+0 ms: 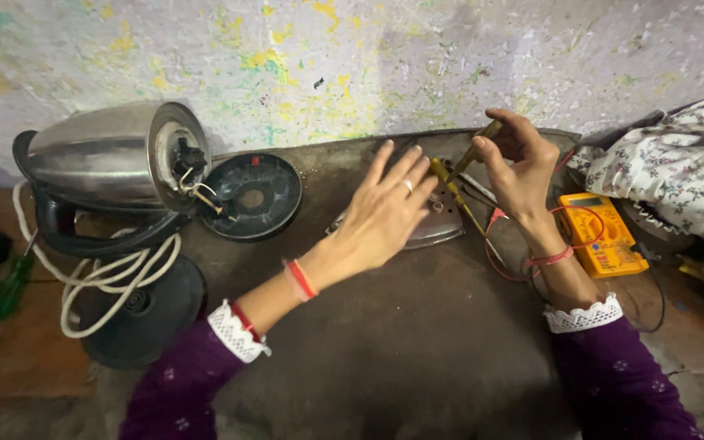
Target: The person handles a disassembled electric iron, wiping its metal soleplate with a cloth and then using a screwdriver to tighten screws on the iron's base. A multimeter and other tools are visible on the workbench.
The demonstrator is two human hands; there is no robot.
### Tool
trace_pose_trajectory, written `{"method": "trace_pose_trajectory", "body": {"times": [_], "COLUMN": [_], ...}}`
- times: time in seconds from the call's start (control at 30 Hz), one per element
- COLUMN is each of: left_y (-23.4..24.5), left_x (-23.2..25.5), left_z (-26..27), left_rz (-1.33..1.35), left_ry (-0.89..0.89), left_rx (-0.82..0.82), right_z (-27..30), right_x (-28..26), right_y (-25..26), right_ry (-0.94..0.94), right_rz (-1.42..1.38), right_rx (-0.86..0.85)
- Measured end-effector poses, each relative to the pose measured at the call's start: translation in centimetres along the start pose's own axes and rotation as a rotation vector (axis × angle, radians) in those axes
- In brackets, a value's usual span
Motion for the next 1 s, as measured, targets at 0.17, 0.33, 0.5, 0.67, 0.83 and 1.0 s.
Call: {"method": "trace_pose_trajectory", "body": {"times": [0.17, 0.33, 0.5, 0.67, 0.83, 1.0], "left_y": [-2.6, -4.2, -3.7, -3.6, -3.5, -4.6], "left_x": [-1.0, 2.4, 5.6, 0.7, -3.0, -5.2], "left_z": [-1.0, 0.6, 3.5, 2.8, 2.7, 3.0], "left_rz": [0.266, 0.342, 0.292, -0.042, 0.21, 0.297], "left_ry": [0.183, 0.158, 0.153, 0.296, 0.404, 0.475], "left_rx": [-0.187, -0.433, -0.457, -0.352, -0.036, -0.042], "right_z": [-0.2, -0.3, -0.3, -0.3, -0.2, -0.4], "right_x": [0.2, 0.7, 0.6, 0.6, 0.2, 0.8], "right_y": [0.1, 0.0, -0.3, -0.2, 0.0, 0.9], "right_ry": [-0.063, -0.071, -0.053, -0.082, -0.034, -0.061], "right_rz": [-0.055, -0.052, -0.021, -0.027, 0.005, -0.028], "right_rx": [-0.027, -0.029, -0.032, -0.037, -0.03, 0.035]}}
Point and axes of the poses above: each hand's wrist, its own z-axis away from the middle knuckle, its own y-axis out of the back of the hand, x = y × z, the point moved 8 cm from there along -z, towards the middle knuckle, and after that the axes turned 3 degrees about z, right-handed, at the moved point
